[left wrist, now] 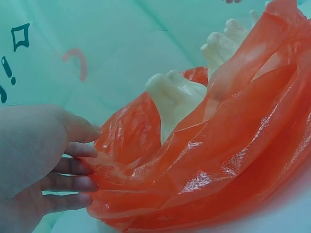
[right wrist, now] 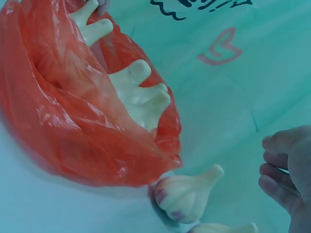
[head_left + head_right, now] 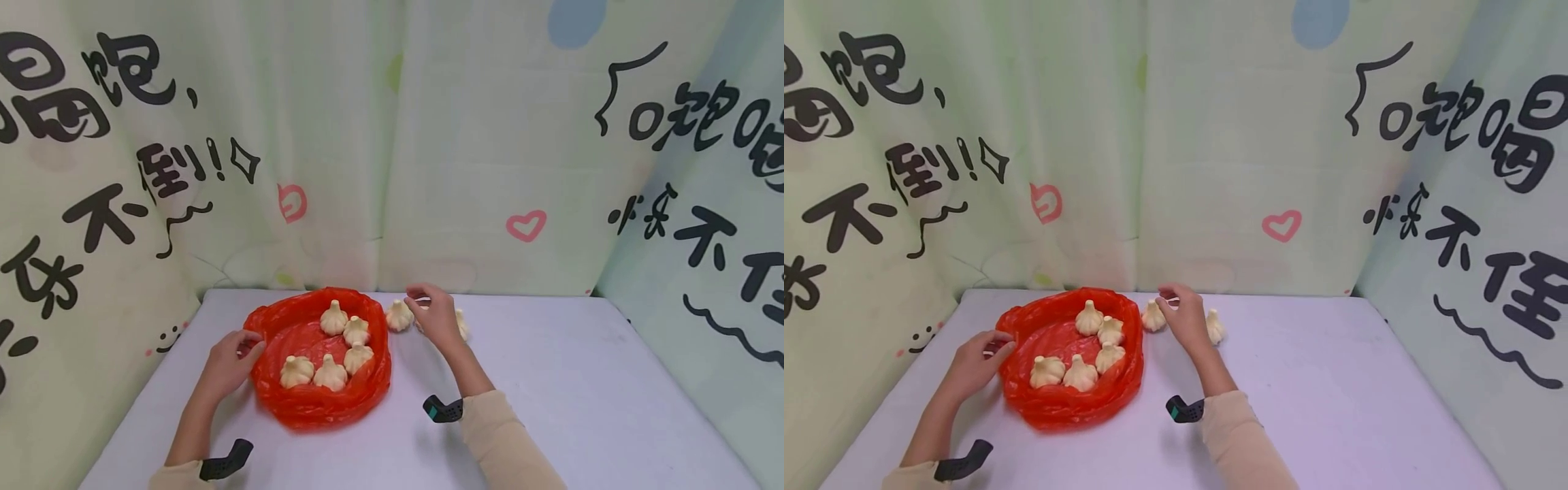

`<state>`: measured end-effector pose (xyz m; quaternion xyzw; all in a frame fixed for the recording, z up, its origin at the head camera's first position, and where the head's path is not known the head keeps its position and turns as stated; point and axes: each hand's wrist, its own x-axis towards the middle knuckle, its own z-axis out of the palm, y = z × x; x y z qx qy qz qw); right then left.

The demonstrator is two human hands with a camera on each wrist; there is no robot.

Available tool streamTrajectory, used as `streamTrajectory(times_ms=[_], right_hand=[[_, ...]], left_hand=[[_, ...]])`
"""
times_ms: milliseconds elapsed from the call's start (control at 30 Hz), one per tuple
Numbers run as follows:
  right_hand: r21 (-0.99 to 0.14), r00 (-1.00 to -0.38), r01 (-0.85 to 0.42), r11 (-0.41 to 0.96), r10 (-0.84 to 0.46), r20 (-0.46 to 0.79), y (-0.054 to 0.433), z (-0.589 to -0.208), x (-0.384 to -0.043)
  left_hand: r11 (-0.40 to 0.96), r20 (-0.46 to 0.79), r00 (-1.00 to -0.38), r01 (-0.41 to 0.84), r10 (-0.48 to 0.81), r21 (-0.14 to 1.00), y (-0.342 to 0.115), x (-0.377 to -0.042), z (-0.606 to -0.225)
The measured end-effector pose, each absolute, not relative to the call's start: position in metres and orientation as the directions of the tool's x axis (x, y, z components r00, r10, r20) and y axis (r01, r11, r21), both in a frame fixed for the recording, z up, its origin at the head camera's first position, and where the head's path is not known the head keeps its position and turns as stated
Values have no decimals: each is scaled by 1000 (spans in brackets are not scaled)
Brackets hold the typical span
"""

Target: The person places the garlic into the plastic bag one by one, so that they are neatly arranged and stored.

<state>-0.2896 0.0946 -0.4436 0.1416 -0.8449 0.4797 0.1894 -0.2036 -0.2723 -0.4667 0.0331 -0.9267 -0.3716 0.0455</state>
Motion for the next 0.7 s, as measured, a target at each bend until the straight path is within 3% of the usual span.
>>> streamTrajectory(times_ms=[700], right_hand=[[-736, -880, -399, 547, -5, 474, 138, -439, -296]], left_hand=[[729, 65, -993, -26, -96, 684, -276, -199, -464]])
